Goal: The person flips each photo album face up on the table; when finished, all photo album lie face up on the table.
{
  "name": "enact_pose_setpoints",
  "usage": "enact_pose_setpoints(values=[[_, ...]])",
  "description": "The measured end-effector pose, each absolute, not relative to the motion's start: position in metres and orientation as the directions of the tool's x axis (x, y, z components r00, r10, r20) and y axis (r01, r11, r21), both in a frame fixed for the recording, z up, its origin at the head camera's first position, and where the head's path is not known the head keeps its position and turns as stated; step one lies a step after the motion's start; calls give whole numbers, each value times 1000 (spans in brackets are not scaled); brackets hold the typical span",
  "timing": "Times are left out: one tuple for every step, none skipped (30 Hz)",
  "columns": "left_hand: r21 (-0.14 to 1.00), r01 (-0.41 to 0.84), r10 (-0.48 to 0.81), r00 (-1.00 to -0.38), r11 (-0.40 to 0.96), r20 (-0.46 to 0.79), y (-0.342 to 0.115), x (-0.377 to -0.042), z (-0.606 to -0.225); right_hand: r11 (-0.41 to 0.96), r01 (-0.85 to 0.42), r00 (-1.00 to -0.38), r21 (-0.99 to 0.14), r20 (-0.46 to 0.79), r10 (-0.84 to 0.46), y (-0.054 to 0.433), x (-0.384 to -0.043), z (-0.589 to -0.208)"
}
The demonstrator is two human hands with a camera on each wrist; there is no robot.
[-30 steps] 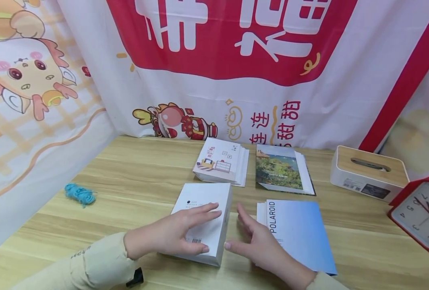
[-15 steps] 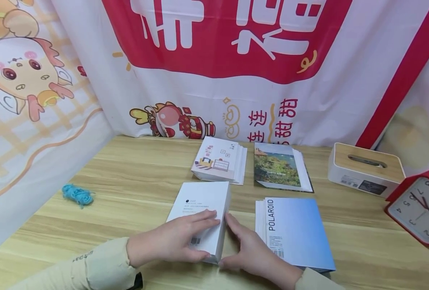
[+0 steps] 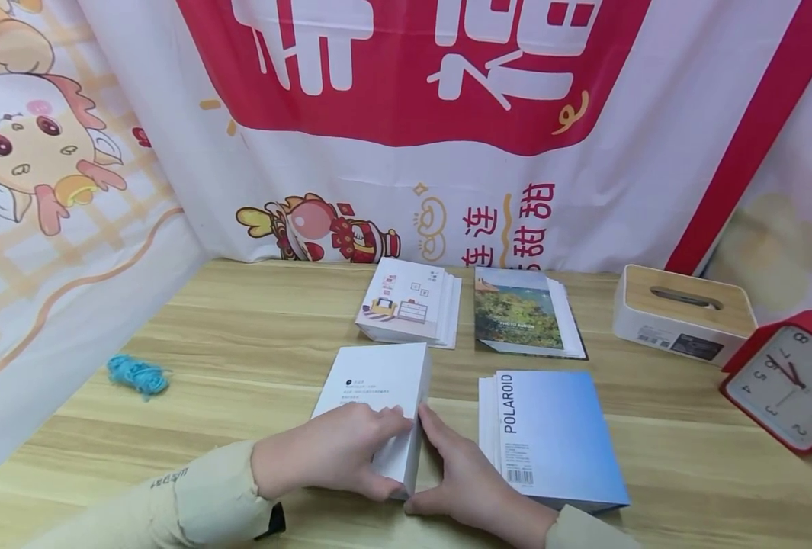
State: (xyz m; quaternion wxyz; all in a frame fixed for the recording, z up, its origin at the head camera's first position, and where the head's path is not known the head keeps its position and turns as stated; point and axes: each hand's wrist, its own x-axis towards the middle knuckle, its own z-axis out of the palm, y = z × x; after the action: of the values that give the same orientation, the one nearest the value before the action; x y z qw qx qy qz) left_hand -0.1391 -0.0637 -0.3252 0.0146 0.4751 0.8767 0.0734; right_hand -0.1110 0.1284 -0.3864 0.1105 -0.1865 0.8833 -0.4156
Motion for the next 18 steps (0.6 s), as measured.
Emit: enact_pose_setpoints(values=[[141,836,842,-538,530,22,-62,-140,-322,586,-241,-907,-773,-35,-420,128,-110,-386],[136,841,849,-529,524,4,-61,-141,-320,588,-244,-908,-771,-31,-418,127,-110,-386],[132,845,853,-522,519,-13,-59,-141,-317,590,-245,-909,-770,-30,-416,126,-109,-386],[125,847,856,-517,516,-28,-57,-141,-316,592,-244,-910,-769,-29,-413,126,-109,-386],[114,852,859,-511,512,-36,-56,-142,-315,596,-240,-912,-766,-33,-409,125,-109,-385],[105,855,861,-507,509,-41,-55,-142,-314,601,-236,-914,-764,-36,-405,124,-108,-385],[98,856,862,-505,507,-43,-54,-142,-314,606,-236,-915,-760,-36,-402,124,-108,-385],[95,857,862,-505,507,-44,-53,-142,-314,609,-236,-916,-757,-36,-400,123,-107,-385],[93,857,862,-505,507,-46,-53,-142,-314,611,-240,-916,-754,-32,-400,123,-107,-385],[95,856,861,-506,508,-47,-52,-142,-314,614,-246,-916,-750,-26,-399,123,-106,-385],[96,855,860,-508,510,-43,-52,-142,-314,617,-254,-916,-745,-18,-400,122,-105,-385],[102,853,859,-510,511,-41,-52,-142,-314,617,-263,-916,-742,-10,-402,122,-105,-385],[110,850,857,-514,515,-38,-52,-142,-314,616,-271,-915,-740,0,-403,122,-104,-385],[122,845,853,-520,521,-39,-52,-142,-314,614,-282,-914,-737,11,-406,122,-104,-385],[134,839,849,-527,527,-38,-51,-142,-313,613,-291,-912,-735,21,-409,122,-104,-385],[145,835,846,-532,531,-36,-50,-142,-313,609,-302,-911,-733,34,-410,122,-104,-386],[155,830,843,-537,536,-34,-49,-143,-313,603,-311,-911,-734,49,-410,123,-105,-386],[165,825,839,-542,540,-33,-48,-143,-313,596,-330,-907,-732,72,-414,124,-106,-387]])
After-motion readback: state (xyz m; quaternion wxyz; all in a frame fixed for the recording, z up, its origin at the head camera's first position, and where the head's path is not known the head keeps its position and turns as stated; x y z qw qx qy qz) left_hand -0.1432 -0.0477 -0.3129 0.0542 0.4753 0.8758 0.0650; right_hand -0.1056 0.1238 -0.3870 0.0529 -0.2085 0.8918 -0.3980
